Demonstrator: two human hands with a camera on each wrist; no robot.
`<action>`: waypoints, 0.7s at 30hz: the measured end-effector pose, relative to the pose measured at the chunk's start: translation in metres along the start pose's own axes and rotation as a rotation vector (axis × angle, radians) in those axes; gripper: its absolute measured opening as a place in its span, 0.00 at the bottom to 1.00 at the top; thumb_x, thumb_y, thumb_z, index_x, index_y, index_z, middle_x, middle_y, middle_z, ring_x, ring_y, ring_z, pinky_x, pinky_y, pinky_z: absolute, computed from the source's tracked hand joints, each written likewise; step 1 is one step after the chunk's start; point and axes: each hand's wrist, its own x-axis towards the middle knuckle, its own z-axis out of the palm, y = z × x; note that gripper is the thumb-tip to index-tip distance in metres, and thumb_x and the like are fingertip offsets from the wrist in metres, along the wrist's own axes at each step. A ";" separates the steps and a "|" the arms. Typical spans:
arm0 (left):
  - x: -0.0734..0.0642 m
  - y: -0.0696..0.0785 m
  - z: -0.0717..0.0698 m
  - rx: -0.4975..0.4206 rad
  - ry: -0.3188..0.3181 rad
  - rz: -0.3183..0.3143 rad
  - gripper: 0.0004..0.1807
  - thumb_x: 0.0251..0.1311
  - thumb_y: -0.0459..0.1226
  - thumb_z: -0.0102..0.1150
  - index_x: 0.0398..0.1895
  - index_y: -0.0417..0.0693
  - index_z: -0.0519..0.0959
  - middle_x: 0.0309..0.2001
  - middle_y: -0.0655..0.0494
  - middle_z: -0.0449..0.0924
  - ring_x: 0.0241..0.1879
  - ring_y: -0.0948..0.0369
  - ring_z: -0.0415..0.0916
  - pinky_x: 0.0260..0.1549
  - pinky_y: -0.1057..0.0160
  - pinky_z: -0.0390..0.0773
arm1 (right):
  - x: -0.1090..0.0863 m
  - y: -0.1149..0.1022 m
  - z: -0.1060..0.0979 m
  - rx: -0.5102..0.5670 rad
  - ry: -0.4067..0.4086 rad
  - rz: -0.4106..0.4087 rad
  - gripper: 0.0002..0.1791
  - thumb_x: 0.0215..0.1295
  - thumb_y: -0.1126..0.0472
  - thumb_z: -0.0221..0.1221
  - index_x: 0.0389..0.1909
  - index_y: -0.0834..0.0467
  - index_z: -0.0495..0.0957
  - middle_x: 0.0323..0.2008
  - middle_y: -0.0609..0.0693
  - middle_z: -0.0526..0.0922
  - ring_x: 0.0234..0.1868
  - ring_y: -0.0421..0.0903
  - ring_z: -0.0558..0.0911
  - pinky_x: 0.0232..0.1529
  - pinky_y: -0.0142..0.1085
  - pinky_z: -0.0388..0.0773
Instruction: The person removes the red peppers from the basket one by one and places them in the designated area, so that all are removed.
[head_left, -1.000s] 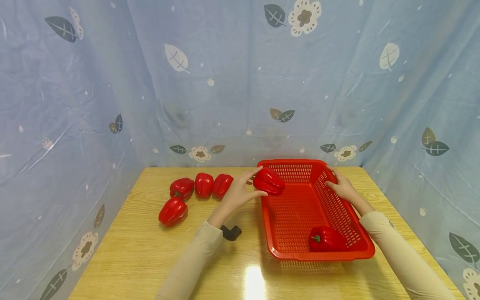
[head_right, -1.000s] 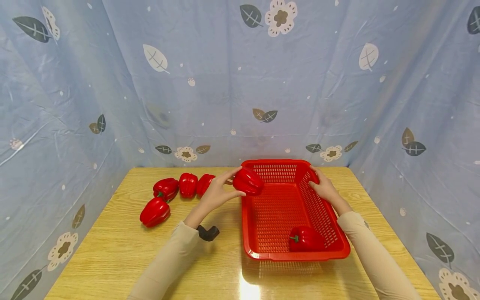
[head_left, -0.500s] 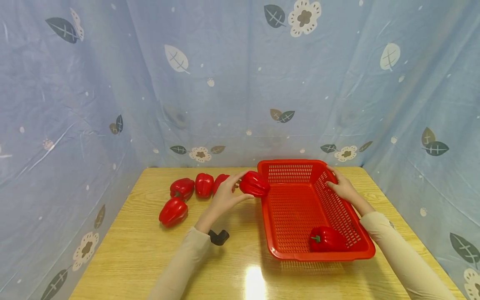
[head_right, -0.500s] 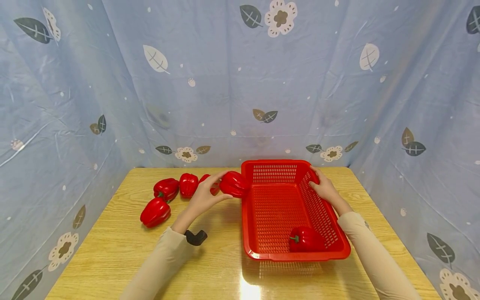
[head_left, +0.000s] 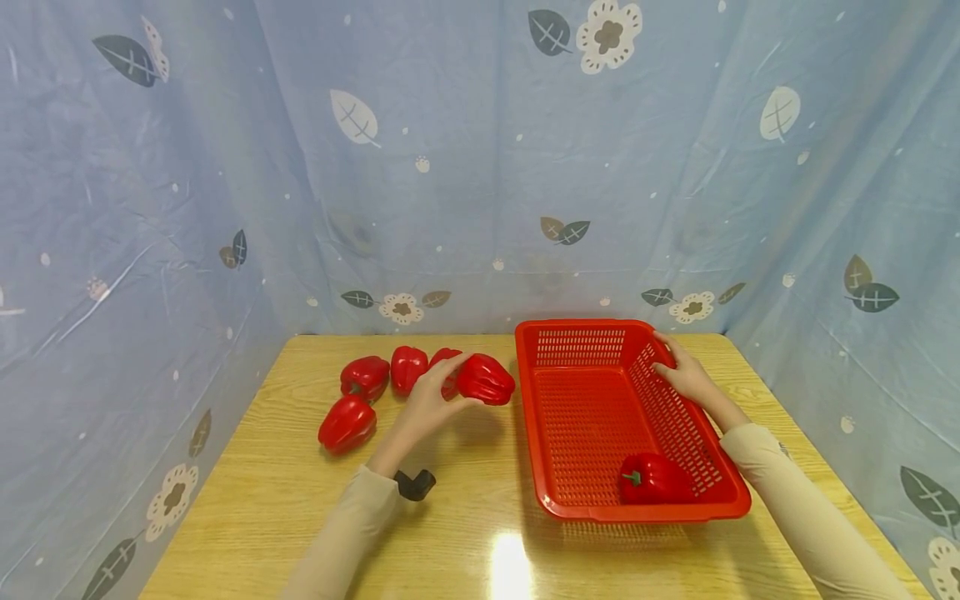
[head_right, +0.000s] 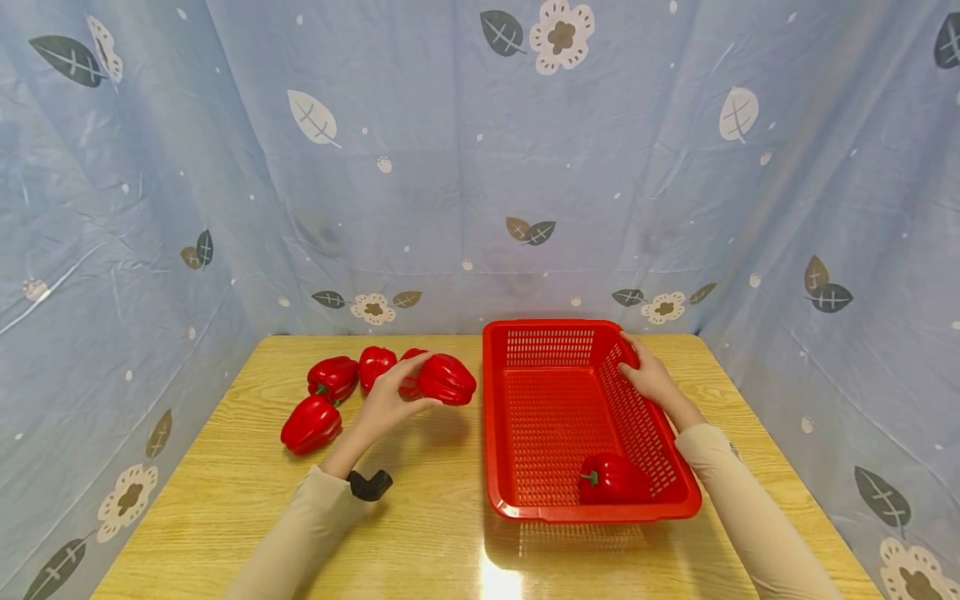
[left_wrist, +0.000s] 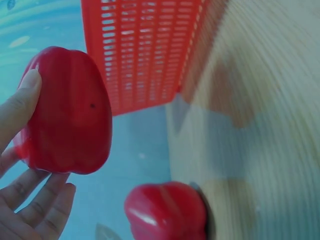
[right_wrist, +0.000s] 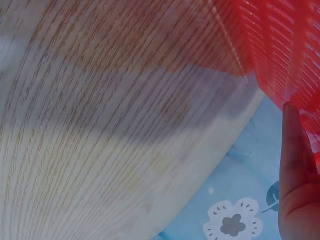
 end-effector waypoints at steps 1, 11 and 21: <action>-0.001 -0.002 -0.001 0.007 -0.002 -0.004 0.41 0.44 0.48 0.71 0.64 0.60 0.66 0.58 0.57 0.72 0.57 0.59 0.71 0.50 0.55 0.76 | 0.001 -0.001 0.000 0.003 -0.011 0.015 0.34 0.68 0.58 0.49 0.71 0.59 0.47 0.65 0.75 0.53 0.60 0.74 0.59 0.56 0.65 0.57; -0.015 -0.013 -0.017 0.022 -0.022 -0.068 0.41 0.42 0.44 0.73 0.64 0.52 0.67 0.59 0.54 0.72 0.57 0.55 0.70 0.52 0.53 0.74 | 0.002 -0.002 0.000 -0.030 -0.022 0.047 0.34 0.68 0.65 0.48 0.71 0.63 0.45 0.63 0.76 0.56 0.57 0.72 0.64 0.54 0.63 0.63; -0.033 -0.025 -0.037 0.073 -0.110 -0.231 0.41 0.43 0.50 0.71 0.65 0.64 0.65 0.63 0.63 0.68 0.63 0.57 0.64 0.59 0.47 0.66 | 0.002 0.001 0.000 -0.018 -0.031 0.044 0.34 0.67 0.66 0.48 0.71 0.63 0.44 0.63 0.75 0.55 0.58 0.73 0.63 0.55 0.64 0.60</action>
